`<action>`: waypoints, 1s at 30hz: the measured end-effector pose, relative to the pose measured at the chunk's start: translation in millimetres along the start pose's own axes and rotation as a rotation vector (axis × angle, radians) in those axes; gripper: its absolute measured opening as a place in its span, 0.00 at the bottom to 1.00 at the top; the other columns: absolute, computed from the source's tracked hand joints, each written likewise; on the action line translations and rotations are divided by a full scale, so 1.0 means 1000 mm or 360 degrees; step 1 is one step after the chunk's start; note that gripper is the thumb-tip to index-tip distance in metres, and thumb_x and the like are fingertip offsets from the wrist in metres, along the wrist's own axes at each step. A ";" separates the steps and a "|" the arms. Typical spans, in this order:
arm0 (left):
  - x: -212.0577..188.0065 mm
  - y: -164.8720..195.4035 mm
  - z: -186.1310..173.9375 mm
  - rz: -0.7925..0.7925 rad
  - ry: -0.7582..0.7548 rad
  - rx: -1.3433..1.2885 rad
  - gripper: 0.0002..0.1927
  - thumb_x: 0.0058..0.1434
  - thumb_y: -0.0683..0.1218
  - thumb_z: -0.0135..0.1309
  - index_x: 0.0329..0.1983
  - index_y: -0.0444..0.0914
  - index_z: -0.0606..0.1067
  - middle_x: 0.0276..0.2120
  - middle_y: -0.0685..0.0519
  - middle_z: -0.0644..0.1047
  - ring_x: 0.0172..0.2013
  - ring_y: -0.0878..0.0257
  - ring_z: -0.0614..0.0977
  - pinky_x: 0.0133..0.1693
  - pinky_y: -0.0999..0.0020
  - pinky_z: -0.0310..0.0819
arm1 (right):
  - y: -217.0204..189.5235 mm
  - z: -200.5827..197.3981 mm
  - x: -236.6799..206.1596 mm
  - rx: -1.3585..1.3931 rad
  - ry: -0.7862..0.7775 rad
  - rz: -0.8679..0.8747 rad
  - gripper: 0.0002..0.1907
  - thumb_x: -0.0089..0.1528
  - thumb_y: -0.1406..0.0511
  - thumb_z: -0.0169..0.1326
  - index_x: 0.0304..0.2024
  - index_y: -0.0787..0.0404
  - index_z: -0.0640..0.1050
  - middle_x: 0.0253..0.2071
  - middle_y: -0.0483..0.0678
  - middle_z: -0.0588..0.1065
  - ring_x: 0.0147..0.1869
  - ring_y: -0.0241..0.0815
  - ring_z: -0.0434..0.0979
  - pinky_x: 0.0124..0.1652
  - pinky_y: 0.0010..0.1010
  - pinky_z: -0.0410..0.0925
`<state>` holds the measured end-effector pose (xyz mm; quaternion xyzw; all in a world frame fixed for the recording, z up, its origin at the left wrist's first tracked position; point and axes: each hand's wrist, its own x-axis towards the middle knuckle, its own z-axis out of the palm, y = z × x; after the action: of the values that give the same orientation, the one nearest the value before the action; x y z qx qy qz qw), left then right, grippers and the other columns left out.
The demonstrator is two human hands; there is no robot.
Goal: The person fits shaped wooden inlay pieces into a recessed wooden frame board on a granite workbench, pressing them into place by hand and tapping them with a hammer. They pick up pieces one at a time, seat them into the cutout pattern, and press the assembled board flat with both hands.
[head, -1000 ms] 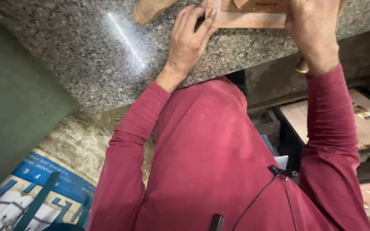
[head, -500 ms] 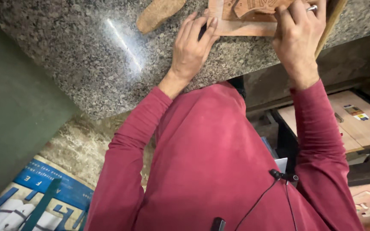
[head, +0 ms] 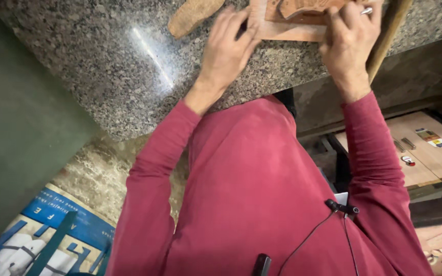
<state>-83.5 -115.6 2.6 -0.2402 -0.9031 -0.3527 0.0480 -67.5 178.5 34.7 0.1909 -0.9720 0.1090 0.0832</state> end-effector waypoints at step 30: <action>-0.016 -0.005 -0.067 -0.0831 -0.0200 -0.0588 0.23 0.71 0.55 0.51 0.53 0.29 0.72 0.43 0.40 0.76 0.40 0.49 0.81 0.38 0.55 0.77 | -0.025 0.017 -0.019 -0.0127 0.0088 0.0146 0.15 0.59 0.75 0.54 0.50 0.67 0.74 0.48 0.56 0.69 0.58 0.55 0.70 0.65 0.48 0.62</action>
<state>-78.0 -169.2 45.0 -0.0263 -0.8562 -0.4954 -0.1445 -41.9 158.5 19.1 0.1397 -0.9806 0.0792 0.1124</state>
